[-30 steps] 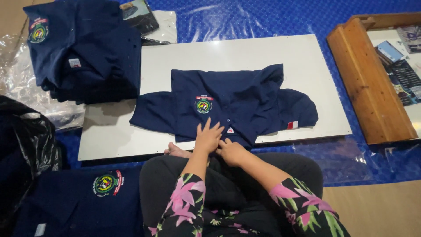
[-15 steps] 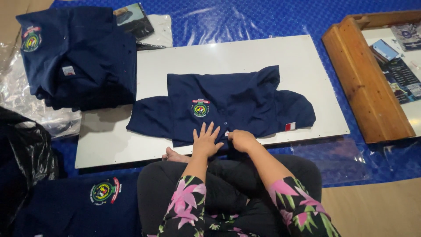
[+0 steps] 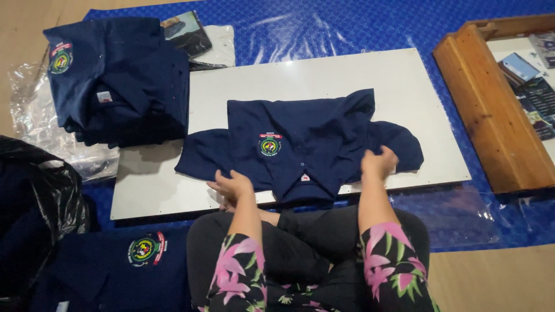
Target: The person folds a navy blue polo shirt on a white board, buttons the front placket, smooths the fabric, and folds the sleeves and body into a compact rectangle.
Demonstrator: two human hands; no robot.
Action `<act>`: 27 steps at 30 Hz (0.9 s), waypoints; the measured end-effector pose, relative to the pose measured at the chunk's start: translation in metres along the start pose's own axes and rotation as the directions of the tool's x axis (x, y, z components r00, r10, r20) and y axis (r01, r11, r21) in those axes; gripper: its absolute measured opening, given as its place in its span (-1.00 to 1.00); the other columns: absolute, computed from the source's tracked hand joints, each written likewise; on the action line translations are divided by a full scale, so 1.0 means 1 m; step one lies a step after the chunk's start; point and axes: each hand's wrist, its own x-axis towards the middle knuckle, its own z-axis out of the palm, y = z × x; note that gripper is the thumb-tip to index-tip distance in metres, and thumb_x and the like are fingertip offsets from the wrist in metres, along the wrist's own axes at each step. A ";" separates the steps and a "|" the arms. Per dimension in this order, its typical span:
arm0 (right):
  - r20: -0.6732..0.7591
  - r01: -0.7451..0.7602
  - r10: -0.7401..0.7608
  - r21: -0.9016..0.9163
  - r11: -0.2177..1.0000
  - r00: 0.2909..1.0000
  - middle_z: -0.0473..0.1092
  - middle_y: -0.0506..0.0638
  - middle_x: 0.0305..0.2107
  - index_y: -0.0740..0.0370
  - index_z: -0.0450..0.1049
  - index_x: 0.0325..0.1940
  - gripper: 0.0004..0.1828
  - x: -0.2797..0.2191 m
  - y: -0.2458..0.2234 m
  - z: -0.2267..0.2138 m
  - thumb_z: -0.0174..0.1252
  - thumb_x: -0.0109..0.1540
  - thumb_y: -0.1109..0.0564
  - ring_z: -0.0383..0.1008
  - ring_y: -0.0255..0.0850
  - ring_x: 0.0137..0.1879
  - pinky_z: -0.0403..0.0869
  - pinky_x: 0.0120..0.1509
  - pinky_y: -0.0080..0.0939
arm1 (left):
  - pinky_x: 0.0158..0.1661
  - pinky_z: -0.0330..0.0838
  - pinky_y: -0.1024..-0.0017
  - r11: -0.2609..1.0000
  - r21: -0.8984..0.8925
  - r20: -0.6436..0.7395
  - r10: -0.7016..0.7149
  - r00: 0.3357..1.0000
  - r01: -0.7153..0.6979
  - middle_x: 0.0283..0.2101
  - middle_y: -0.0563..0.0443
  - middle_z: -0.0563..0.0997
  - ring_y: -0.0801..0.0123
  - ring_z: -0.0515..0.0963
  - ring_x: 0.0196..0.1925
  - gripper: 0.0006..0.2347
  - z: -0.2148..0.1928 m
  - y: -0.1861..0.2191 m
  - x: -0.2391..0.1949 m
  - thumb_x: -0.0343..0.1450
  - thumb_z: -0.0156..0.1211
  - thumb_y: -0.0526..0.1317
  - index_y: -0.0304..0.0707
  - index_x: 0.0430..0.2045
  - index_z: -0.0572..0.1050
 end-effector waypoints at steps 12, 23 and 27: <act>-0.005 -0.429 0.451 0.296 0.853 0.892 0.17 0.32 0.20 0.24 0.16 0.39 -0.19 -0.055 -0.038 -0.058 0.44 0.17 0.13 0.38 0.16 0.34 0.44 0.41 0.10 | -0.73 0.26 0.54 0.875 -0.346 0.318 -0.230 0.920 0.339 -0.65 -0.18 0.52 0.35 0.40 -0.80 -0.67 0.012 -0.012 0.015 0.43 0.30 0.00 -0.37 -0.31 0.46; 0.088 -0.429 0.420 0.217 0.877 0.903 0.51 0.32 -0.18 0.40 0.30 0.26 -0.16 -0.026 0.030 -0.006 0.53 0.09 -0.08 0.63 0.17 -0.11 0.61 -0.19 0.24 | 0.34 0.10 -0.05 0.925 -0.323 0.189 -0.143 0.972 0.199 0.28 -0.49 0.33 -0.20 0.31 0.38 -0.56 -0.088 0.080 -0.085 0.54 0.13 -0.11 -0.40 0.22 0.23; 0.202 -0.548 0.519 0.461 0.698 0.831 0.31 0.34 0.18 0.28 -0.04 0.49 -0.02 -0.082 -0.021 -0.052 0.45 0.17 0.15 0.57 0.19 0.09 0.63 0.01 0.15 | 0.25 -0.31 -0.41 0.993 -0.116 0.118 -0.002 0.993 0.016 0.28 -0.37 0.43 -0.29 0.31 0.41 -0.44 -0.060 0.050 -0.054 0.62 -0.02 -0.18 0.01 0.43 -0.24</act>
